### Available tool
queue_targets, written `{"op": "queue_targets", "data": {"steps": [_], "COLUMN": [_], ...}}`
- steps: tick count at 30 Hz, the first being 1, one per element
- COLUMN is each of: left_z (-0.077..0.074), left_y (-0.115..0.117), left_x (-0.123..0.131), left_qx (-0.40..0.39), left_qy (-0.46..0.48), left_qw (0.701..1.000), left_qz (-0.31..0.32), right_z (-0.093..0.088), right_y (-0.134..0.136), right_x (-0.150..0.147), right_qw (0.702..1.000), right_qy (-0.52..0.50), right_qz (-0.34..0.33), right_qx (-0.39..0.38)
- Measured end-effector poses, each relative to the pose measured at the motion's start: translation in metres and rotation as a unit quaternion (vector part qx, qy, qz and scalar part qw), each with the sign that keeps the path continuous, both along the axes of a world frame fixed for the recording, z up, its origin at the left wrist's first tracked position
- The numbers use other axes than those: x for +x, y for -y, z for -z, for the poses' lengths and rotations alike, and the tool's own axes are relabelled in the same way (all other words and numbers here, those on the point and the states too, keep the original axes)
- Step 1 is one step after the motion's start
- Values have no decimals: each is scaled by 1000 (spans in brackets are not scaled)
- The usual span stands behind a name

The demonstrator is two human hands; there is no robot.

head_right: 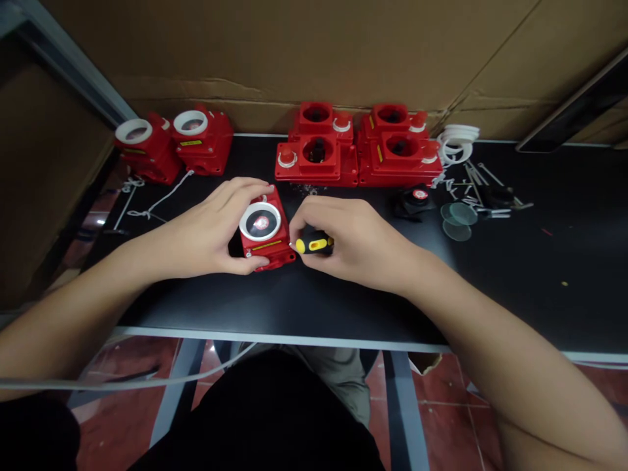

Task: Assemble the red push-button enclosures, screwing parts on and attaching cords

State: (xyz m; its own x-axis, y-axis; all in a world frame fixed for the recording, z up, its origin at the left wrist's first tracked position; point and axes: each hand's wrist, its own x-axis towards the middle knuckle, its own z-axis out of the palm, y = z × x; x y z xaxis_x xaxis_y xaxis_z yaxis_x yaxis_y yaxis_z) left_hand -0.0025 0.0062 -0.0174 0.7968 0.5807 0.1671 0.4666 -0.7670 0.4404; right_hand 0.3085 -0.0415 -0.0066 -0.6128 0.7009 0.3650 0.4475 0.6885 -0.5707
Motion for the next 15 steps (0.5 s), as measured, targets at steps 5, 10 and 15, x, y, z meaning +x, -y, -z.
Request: {"op": "queue_targets", "data": {"steps": [5, 10, 15], "left_z": [0, -1, -1], "left_y": [1, 0, 1], "left_x": [0, 1, 1], "left_qx": [2, 12, 9], "left_qy": [5, 2, 0], "left_qw": [1000, 1000, 1000], "left_qz": [5, 10, 8], "right_z": [2, 0, 2], "right_y": [-2, 0, 0], "right_x": [-2, -1, 0], "right_qw": [1000, 1000, 1000], "right_qy": [-13, -2, -13], "right_qz": [-6, -8, -21], "right_qx": [0, 0, 15]}}
